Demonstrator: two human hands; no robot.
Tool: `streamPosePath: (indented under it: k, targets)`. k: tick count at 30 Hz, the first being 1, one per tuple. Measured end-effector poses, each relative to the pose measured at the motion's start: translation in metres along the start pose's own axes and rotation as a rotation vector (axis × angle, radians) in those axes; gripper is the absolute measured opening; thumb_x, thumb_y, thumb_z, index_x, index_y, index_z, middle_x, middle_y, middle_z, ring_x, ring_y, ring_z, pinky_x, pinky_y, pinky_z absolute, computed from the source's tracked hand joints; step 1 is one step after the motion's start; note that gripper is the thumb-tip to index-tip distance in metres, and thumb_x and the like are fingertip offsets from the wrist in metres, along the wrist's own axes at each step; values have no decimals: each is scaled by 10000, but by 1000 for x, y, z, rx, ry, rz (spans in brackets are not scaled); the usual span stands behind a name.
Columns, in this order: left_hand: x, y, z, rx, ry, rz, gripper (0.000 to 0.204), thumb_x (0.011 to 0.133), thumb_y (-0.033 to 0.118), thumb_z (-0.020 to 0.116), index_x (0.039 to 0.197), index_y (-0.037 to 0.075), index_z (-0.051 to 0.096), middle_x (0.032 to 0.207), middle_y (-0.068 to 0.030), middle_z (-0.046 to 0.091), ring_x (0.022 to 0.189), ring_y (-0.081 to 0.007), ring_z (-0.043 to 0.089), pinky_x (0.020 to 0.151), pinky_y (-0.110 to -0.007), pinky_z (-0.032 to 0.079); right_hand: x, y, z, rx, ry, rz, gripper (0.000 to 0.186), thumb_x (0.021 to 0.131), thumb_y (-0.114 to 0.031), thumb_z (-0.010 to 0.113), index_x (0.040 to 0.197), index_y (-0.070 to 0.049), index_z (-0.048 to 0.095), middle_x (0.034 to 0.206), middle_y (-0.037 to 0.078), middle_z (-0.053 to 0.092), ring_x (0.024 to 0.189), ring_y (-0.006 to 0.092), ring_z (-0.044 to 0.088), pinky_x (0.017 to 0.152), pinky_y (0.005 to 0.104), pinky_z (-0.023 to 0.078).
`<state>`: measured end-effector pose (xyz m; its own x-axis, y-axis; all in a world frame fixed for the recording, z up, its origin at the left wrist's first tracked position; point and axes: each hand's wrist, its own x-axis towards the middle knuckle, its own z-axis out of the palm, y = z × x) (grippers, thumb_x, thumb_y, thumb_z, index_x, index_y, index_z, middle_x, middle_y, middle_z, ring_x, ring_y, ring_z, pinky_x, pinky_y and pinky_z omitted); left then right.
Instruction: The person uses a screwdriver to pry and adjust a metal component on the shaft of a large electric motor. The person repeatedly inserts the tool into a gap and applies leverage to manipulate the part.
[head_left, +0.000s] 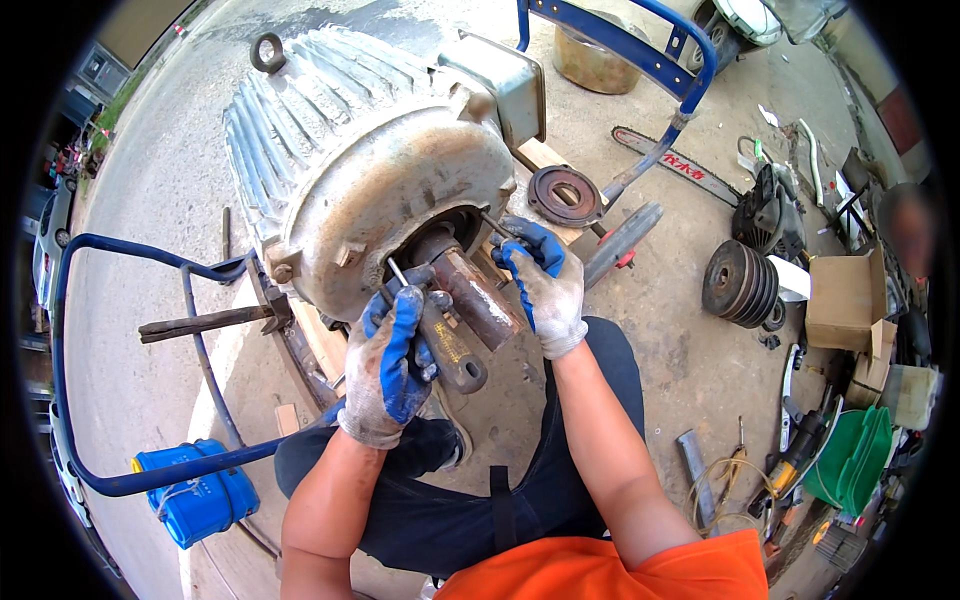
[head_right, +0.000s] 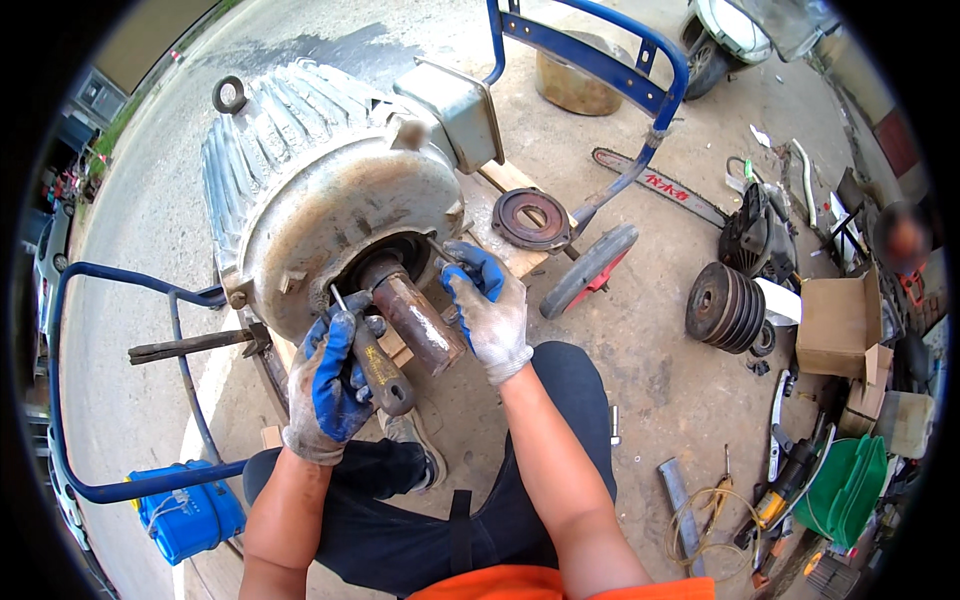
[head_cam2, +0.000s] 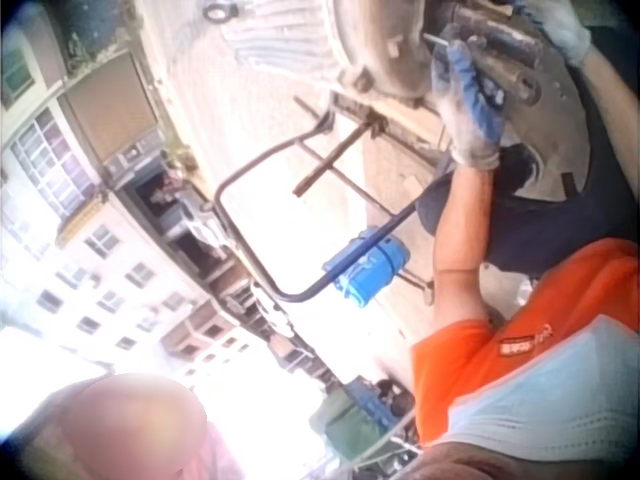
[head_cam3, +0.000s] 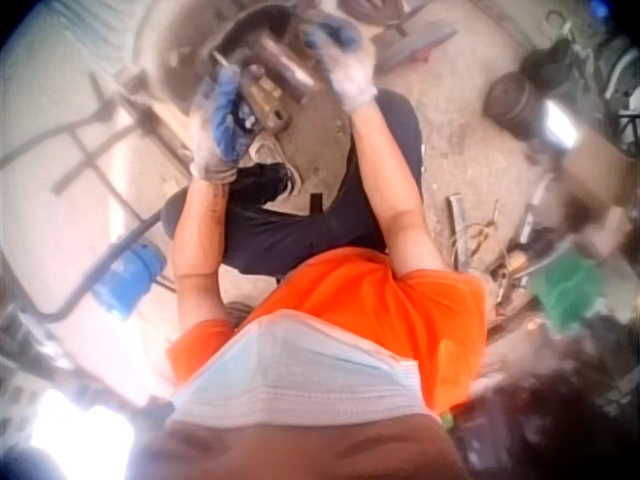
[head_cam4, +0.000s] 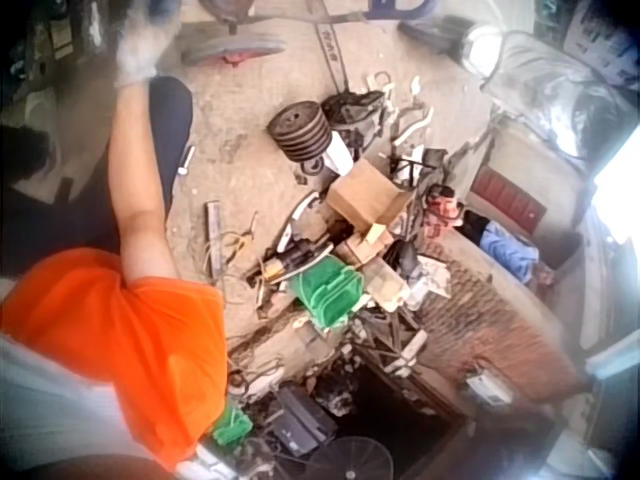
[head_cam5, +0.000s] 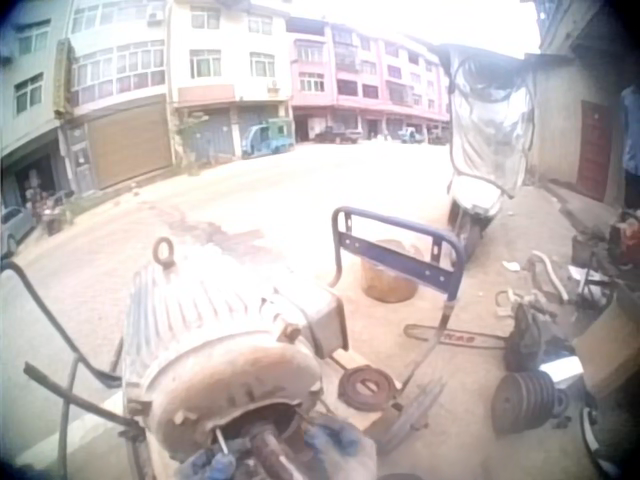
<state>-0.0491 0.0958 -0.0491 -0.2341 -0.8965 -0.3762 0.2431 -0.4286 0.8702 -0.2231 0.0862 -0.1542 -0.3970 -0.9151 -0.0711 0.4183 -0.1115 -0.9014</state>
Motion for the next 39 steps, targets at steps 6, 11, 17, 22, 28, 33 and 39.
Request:
streamPosePath:
  k: [6, 11, 17, 22, 28, 33, 39]
  targets:
    - [2, -2, -5, -28, -20, -4, 317, 979, 249, 536, 1211, 34, 568, 822, 2, 627, 514, -16, 448, 453, -166, 368, 12, 1, 11, -69, 3, 21, 510, 839, -9, 652, 1317, -8, 475, 921, 33, 630, 784, 95, 597, 633, 223, 490]
    - [1, 2, -1, 75, -22, 29, 318, 981, 246, 531, 1213, 31, 565, 820, 1, 624, 518, -16, 448, 455, -168, 368, 11, 9, -1, -449, 68, -185, 487, 788, -69, 717, 1224, 5, 513, 881, 81, 640, 739, 159, 625, 651, 297, 515]
    - [-1, 1, -1, 14, -13, 1, 309, 981, 244, 530, 1203, 32, 564, 825, 0, 627, 510, -17, 444, 447, -168, 367, 12, 6, 2, -786, 69, -363, 327, 768, -114, 726, 1034, 6, 580, 884, 171, 653, 768, 309, 652, 688, 378, 526]
    - [0, 1, -1, -7, -7, -19, 301, 981, 242, 532, 1200, 37, 559, 857, -14, 642, 512, -18, 447, 442, -167, 369, 19, 5, 9, -809, 54, -444, 278, 774, -118, 708, 997, -3, 588, 881, 187, 650, 790, 352, 644, 696, 405, 516]
    - [1, 0, -2, -63, -11, -38, 294, 980, 237, 533, 1199, 42, 553, 885, -32, 656, 512, -23, 448, 441, -172, 373, 25, 5, 10, -879, 48, -492, 294, 772, -144, 716, 998, -10, 584, 837, 175, 636, 775, 358, 629, 697, 413, 505]
    - [0, 0, -3, -42, -18, -30, 294, 979, 235, 536, 1200, 43, 553, 893, -31, 654, 517, -25, 450, 442, -175, 377, 21, 2, 11, -803, 55, -492, 299, 760, -140, 718, 1001, -16, 592, 839, 170, 629, 779, 349, 628, 698, 417, 505]
    - [2, -2, -4, -66, -14, -29, 298, 976, 224, 543, 1215, 44, 550, 904, -25, 654, 526, -22, 469, 446, -172, 386, 27, 4, 9, -859, 32, -618, 279, 746, -121, 704, 992, -24, 616, 871, 175, 638, 789, 354, 630, 713, 424, 509]
